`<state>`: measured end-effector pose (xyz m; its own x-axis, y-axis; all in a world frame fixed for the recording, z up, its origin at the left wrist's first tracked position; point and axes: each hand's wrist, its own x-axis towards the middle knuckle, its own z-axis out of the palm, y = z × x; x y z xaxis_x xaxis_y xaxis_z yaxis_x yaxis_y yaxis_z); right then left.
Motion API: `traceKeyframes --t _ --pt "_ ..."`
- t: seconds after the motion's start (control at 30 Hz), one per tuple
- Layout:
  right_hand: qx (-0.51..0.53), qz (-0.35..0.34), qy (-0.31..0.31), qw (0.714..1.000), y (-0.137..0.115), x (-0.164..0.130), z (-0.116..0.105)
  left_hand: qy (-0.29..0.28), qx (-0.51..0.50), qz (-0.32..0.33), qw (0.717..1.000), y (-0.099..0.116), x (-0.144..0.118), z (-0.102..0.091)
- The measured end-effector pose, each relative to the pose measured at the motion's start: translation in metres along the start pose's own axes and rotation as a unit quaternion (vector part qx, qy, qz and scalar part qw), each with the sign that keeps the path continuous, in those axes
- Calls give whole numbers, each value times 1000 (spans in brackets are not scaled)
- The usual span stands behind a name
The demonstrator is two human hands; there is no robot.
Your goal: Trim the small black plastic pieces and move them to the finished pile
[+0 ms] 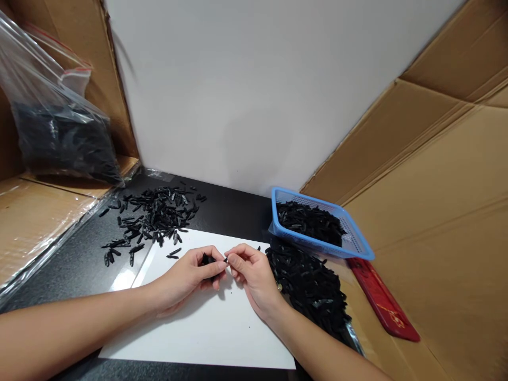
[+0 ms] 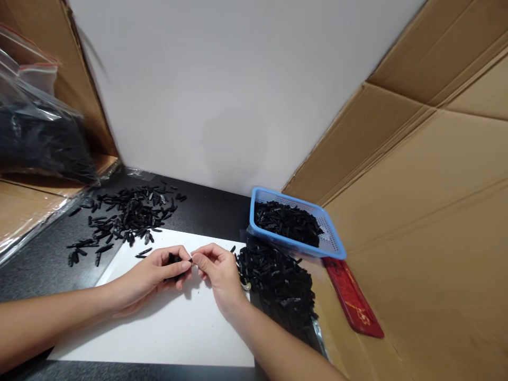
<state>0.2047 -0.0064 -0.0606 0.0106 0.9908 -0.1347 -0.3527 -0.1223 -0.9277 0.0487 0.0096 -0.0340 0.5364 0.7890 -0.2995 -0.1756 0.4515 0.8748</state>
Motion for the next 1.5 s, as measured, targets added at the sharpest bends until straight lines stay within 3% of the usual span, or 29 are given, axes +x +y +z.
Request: traceKeyframes --t 0.13,0.7,0.93,1.1,1.3,1.5 --pt "16 8 0 1000 -3 1 0 18 -34 -1 999 1 -1 -1" --pt "69 8 -34 997 -7 0 1 43 22 56 997 -1 3 -5" --pt "-6 33 -52 998 -3 2 3 58 33 72 995 -5 4 -6" --pt "-4 35 -50 998 -5 3 2 66 23 54 996 -5 3 -4" --pt "18 27 -31 999 -7 3 2 55 -62 17 996 0 1 0" --pt "24 25 -36 999 -5 5 -1 63 -12 37 997 -2 3 -3"
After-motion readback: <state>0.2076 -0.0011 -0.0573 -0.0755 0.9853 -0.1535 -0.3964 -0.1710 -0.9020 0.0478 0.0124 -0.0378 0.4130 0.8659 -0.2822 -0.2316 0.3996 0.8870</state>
